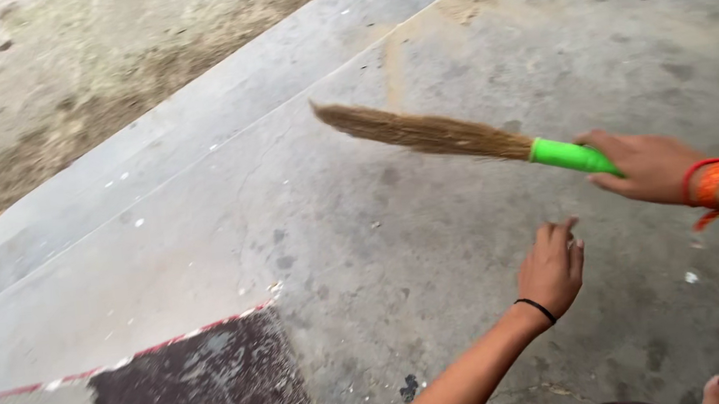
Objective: The person sweeps a concrete floor using a traditional broom with a green handle. They move around a wooden bench and sweep along the edges of the floor and a low wall.
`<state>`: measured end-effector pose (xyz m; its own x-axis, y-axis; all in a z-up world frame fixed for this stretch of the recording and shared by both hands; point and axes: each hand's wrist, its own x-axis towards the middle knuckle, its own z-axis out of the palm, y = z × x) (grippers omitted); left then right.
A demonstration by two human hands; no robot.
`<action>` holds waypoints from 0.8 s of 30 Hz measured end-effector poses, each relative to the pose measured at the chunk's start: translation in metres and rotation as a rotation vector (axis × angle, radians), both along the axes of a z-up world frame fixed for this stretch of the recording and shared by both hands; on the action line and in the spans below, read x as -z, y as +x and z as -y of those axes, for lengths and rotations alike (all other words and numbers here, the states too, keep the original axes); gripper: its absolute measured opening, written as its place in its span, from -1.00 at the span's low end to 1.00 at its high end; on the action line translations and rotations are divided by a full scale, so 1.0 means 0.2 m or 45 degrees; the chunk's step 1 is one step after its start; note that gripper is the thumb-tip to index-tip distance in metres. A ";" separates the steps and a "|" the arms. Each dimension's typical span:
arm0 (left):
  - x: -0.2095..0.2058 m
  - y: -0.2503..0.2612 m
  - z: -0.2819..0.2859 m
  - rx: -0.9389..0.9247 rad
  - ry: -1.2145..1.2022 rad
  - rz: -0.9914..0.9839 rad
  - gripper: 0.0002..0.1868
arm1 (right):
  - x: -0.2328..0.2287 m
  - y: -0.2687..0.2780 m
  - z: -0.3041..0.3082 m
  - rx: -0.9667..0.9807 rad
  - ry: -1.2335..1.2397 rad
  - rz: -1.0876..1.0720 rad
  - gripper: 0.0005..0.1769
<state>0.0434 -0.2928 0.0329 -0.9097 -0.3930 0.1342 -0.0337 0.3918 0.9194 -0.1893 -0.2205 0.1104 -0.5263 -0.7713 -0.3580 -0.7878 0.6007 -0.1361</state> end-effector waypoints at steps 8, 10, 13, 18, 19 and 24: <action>0.03 -0.09 0.37 0.493 -0.693 0.141 -0.65 | 0.31 -0.06 0.08 -0.548 0.546 -0.355 -0.18; -0.01 -0.16 0.51 0.570 -0.856 0.198 -0.64 | 0.33 -0.18 0.11 -0.514 0.532 -0.391 -0.13; -0.10 -0.31 0.71 0.623 -1.076 0.434 -0.74 | 0.31 -0.41 0.26 -0.352 0.473 -0.427 -0.01; -0.44 -0.75 1.08 0.339 -1.439 0.880 -0.74 | 0.26 -0.44 0.55 -0.277 0.043 -0.459 -0.01; -0.52 -0.85 1.13 0.261 -1.555 0.953 -0.74 | 0.28 -0.38 0.59 -0.378 -0.053 -0.368 0.00; -0.69 -1.08 1.22 -0.210 -1.444 0.530 -0.77 | 0.43 -0.07 0.79 -0.948 -0.563 -0.115 0.03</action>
<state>-0.1728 -0.5368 0.1713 -0.9151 -0.3576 0.1861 -0.3698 0.9285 -0.0343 -0.2035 -0.3777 0.0241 0.1586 -0.9846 0.0742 -0.9737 -0.1684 -0.1533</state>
